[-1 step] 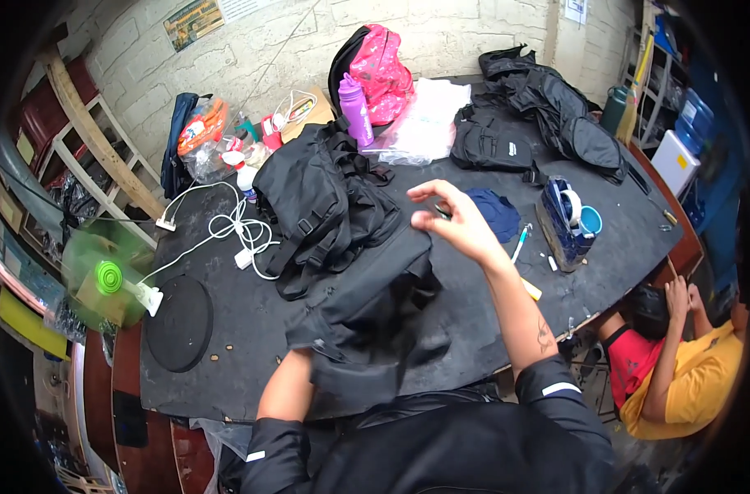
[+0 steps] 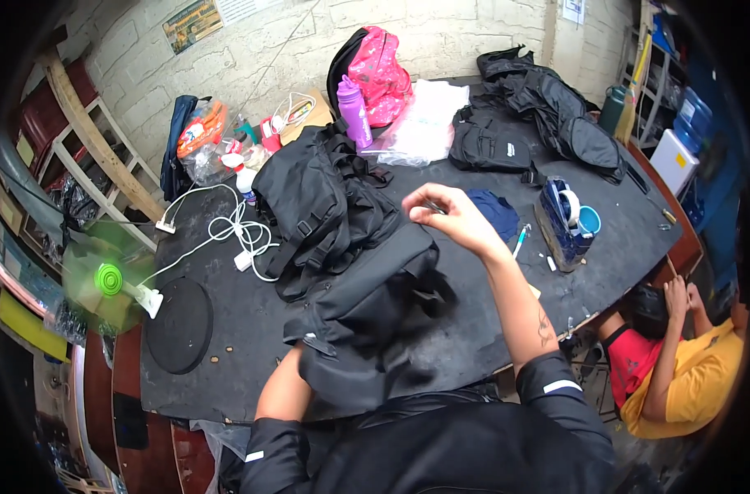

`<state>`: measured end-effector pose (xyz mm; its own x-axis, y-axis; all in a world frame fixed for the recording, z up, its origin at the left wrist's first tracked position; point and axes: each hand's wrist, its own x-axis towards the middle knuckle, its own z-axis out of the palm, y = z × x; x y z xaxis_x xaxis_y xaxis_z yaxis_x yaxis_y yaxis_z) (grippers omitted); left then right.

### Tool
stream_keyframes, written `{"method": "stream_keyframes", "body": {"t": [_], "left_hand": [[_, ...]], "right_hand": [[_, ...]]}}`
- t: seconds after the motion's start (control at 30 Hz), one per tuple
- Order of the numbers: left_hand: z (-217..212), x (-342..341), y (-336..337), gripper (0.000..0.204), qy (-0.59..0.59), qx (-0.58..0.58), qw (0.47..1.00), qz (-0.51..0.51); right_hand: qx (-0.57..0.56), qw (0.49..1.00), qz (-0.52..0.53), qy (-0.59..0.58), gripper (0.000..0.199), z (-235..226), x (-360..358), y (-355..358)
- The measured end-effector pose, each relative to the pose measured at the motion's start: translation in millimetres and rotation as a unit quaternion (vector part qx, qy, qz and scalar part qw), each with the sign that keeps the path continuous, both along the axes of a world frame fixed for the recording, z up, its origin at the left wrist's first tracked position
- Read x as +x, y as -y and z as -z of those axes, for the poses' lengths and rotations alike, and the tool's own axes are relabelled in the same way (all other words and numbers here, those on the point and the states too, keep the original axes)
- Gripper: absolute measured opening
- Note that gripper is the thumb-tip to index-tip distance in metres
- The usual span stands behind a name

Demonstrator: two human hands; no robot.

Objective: Inspecting and finishing black textile bags by trimming loose threads and checking components.

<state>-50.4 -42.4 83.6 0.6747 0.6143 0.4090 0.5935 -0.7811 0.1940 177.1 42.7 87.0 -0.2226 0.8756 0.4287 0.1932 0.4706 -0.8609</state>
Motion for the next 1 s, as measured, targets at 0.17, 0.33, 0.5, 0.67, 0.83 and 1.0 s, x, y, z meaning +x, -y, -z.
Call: {"method": "stream_keyframes", "body": {"t": [0.17,0.33,0.5,0.67,0.83,1.0], "left_hand": [[3,17,3,0.036,0.018,0.027,0.999,0.002],[8,25,-4,0.037,0.038,0.043,0.998,-0.003],[9,18,-16,0.038,0.055,0.059,0.997,-0.008],[19,29,-12,0.038,0.075,0.08,0.994,-0.014],[17,54,-30,0.039,0.099,0.098,0.99,-0.025],[32,42,-24,0.04,0.117,0.115,0.986,-0.026]], "right_hand": [[-0.112,0.982,-0.138,-0.069,0.029,7,5,-16],[-0.133,0.97,-0.106,-0.171,0.029,14,-17,-9],[-0.256,0.934,-0.158,-0.191,0.031,22,-26,-4],[-0.184,0.963,-0.075,-0.185,0.048,45,-7,-1],[-0.198,0.933,-0.017,-0.3,0.045,40,-36,25],[-0.113,0.938,0.054,-0.325,0.02,40,-53,26]]}}
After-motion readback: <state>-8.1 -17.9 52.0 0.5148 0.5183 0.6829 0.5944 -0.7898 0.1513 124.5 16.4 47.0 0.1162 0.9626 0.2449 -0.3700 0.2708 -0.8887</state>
